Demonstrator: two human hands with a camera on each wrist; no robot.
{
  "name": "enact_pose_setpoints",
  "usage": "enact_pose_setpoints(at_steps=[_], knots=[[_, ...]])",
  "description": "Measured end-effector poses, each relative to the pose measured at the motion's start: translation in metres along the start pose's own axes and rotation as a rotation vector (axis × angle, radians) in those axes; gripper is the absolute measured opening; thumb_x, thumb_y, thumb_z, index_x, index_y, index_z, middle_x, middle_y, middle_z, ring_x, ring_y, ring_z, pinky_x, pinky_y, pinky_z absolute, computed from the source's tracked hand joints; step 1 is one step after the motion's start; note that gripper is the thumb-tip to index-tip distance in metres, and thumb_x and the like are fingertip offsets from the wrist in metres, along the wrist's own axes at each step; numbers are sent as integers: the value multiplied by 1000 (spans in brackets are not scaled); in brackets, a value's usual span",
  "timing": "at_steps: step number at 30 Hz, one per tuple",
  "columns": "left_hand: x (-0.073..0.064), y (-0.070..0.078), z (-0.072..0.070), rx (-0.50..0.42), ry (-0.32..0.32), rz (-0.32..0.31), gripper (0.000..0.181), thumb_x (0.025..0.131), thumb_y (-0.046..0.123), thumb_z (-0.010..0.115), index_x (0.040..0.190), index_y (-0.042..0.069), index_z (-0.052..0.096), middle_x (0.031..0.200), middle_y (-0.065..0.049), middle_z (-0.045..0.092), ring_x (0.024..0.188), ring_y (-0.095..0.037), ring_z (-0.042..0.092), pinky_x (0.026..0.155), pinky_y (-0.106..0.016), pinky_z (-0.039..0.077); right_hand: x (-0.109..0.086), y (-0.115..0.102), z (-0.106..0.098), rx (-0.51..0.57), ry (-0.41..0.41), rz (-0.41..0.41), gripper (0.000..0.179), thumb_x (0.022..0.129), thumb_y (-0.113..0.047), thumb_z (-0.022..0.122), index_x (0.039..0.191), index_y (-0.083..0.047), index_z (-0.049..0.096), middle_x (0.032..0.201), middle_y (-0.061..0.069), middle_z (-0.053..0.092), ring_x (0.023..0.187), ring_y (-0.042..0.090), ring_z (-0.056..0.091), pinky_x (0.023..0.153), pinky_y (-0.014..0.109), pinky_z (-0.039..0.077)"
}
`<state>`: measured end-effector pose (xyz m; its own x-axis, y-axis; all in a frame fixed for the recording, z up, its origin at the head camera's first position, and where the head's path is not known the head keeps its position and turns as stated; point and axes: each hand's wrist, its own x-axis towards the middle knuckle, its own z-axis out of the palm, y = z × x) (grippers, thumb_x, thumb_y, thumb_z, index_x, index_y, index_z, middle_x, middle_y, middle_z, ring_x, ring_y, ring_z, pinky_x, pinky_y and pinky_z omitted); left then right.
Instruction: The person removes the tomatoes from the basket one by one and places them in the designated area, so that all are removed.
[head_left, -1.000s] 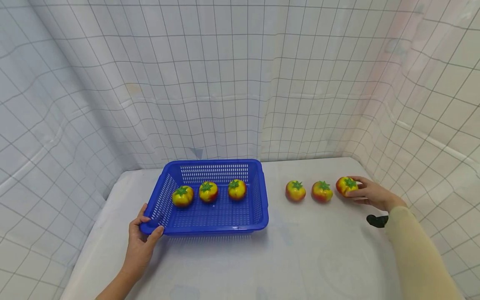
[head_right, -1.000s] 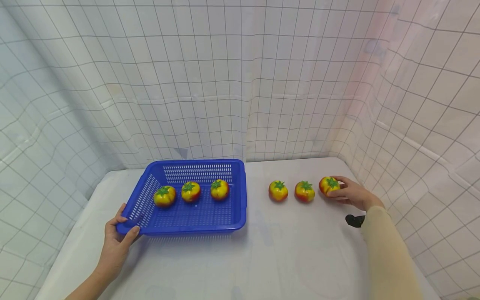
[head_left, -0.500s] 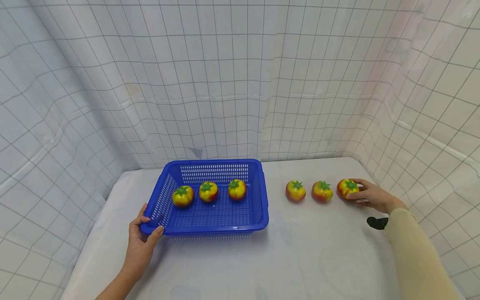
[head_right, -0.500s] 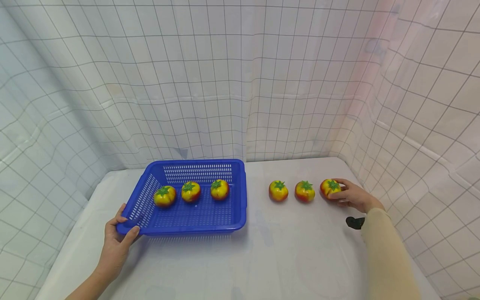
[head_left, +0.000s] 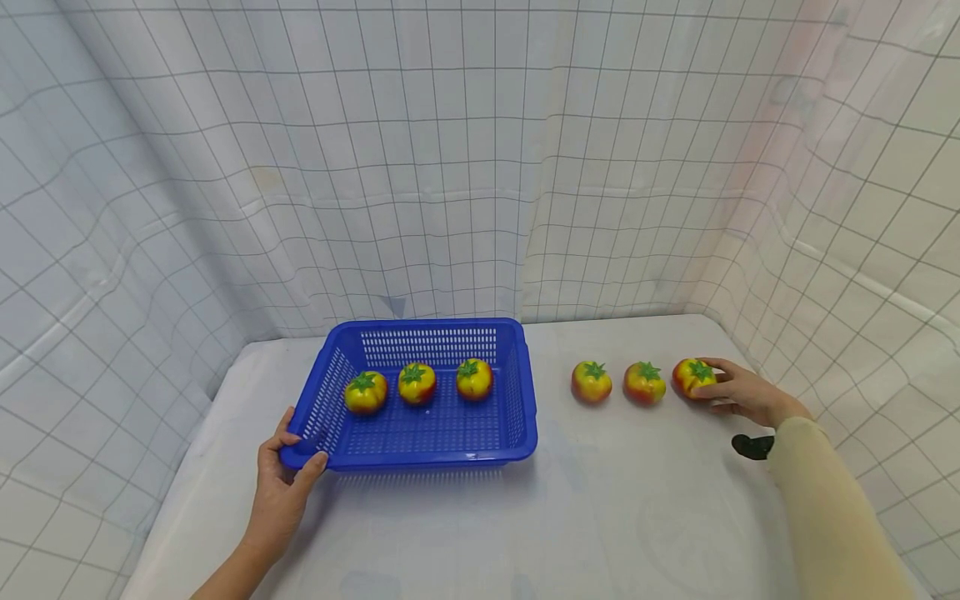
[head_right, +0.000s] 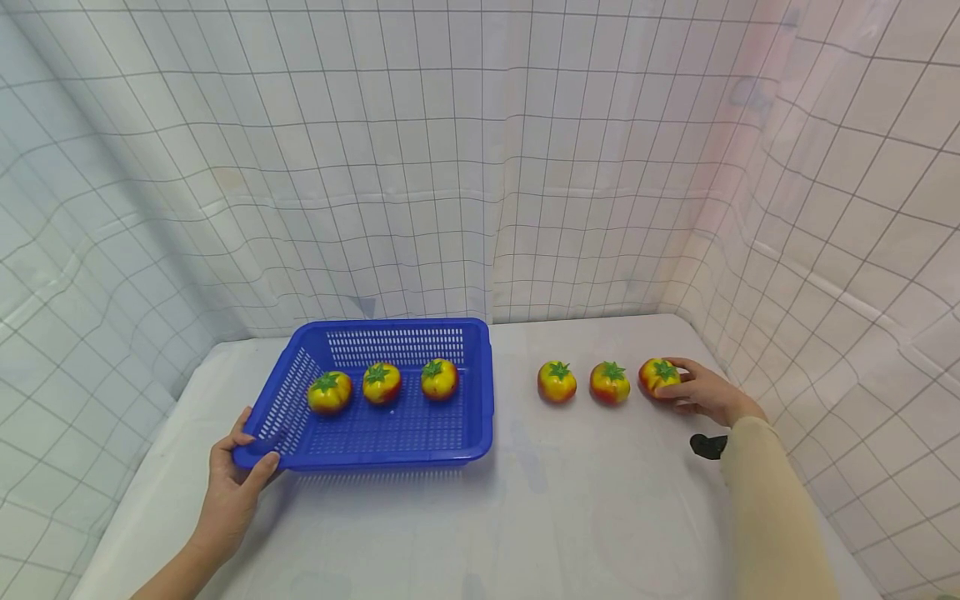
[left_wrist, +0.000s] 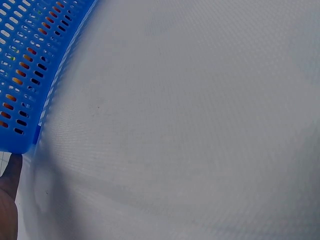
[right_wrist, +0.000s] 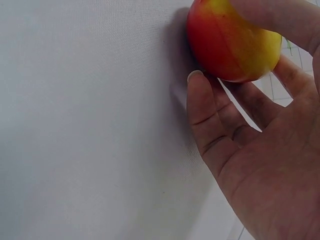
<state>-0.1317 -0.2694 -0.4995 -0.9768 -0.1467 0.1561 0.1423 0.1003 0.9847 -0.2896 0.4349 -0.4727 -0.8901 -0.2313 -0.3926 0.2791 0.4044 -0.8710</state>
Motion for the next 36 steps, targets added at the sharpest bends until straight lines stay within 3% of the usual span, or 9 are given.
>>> enact_pose_setpoints(at_steps=[21, 36], knots=[[0, 1, 0, 18, 2, -6, 42, 106, 8, 55, 131, 18, 23, 172, 8, -3, 154, -42, 4, 94, -5, 40, 1, 2, 1, 15, -12, 0, 90, 100, -23, 68, 161, -4, 5, 160, 37, -2, 132, 42, 34, 98, 35, 52], [-1, 2, 0, 13, 2, -4, 41, 106, 8, 55, 130, 18, 23, 172, 7, -4, 153, -42, 5, 94, -5, 40, 0, 0, 1, 21, -17, 7, 95, 100, -21, 69, 163, -7, -1, 160, 39, -11, 138, 48, 25, 98, 34, 52]])
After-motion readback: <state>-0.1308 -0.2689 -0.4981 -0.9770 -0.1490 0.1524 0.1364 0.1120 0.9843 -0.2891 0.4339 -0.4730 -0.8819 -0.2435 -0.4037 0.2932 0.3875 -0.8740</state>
